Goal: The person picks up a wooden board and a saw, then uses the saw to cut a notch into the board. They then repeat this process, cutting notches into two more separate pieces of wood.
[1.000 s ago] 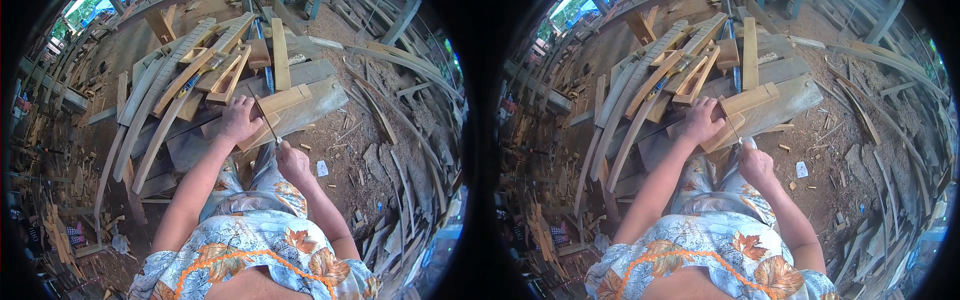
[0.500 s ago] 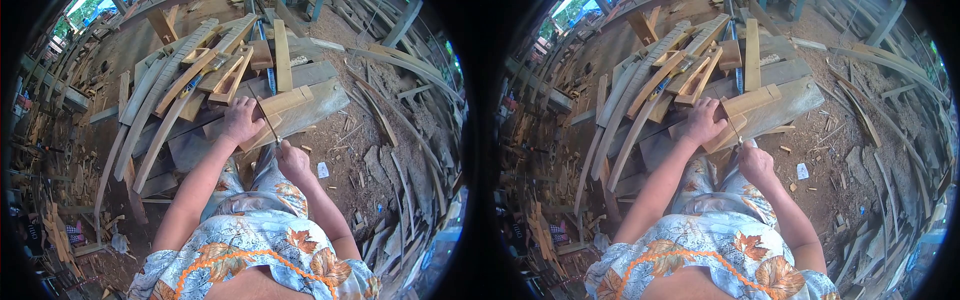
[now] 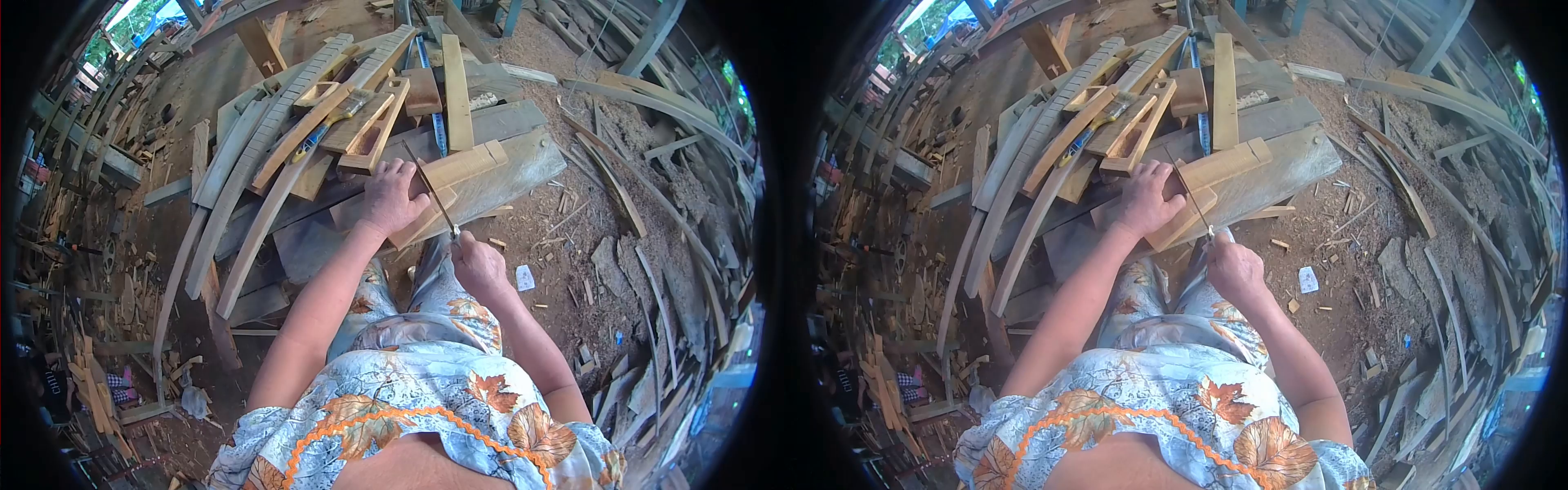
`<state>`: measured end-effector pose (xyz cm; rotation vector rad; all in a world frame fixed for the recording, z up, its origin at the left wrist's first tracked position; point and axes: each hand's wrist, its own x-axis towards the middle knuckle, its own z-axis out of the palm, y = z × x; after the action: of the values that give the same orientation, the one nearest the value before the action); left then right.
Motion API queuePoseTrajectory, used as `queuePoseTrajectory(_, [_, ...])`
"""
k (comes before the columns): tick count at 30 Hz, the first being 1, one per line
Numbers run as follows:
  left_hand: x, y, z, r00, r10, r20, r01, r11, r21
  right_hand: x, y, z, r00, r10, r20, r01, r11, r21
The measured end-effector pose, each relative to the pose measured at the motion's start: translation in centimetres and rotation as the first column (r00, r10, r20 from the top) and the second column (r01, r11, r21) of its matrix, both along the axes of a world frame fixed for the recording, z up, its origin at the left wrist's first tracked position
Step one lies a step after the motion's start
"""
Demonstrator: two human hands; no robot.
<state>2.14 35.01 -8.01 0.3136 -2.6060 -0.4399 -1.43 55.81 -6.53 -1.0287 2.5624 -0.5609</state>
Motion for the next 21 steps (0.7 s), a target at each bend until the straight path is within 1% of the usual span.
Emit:
queuePoseTrajectory(2, [0.0, 0.0, -0.1, 1.0, -0.004, -0.006, 0.004, 1.0, 0.0, -0.2, -0.5, 0.0, 1.0, 0.009, -0.009, -0.009, 1.0, 0.019])
queuePoseTrajectory(4, [0.0, 0.1, -0.1, 1.0, 0.013, 0.006, -0.014, 1.0, 0.004, -0.5, -1.6, -0.4, 1.0, -0.018, -0.003, 0.017, 0.998, -0.058])
queuePoseTrajectory(8, [0.0, 0.0, -0.2, 1.0, 0.011, 0.0, -0.011, 1.0, 0.001, -0.7, -2.3, -0.2, 1.0, -0.021, -0.019, 0.02, 0.999, -0.034])
queuePoseTrajectory(10, [-0.1, 0.0, -0.3, 1.0, 0.012, -0.021, -0.012, 1.0, -0.003, -0.2, -1.4, -0.7, 1.0, -0.028, -0.002, 0.028, 0.997, -0.078])
queuePoseTrajectory(13, [0.0, 0.0, -0.2, 1.0, 0.017, -0.005, -0.017, 1.0, -0.002, 0.5, -0.2, -0.5, 0.999, -0.032, -0.01, 0.032, 0.999, -0.044])
queuePoseTrajectory(16, [0.0, 0.0, -0.2, 1.0, 0.01, -0.004, -0.01, 1.0, 0.002, 0.1, -0.9, -0.7, 0.999, -0.029, -0.041, 0.026, 0.997, -0.075])
queuePoseTrajectory(21, [0.0, 0.0, -0.2, 1.0, 0.009, -0.003, -0.009, 1.0, -0.007, -0.9, -3.0, -0.7, 0.999, -0.031, -0.023, 0.029, 0.997, -0.077])
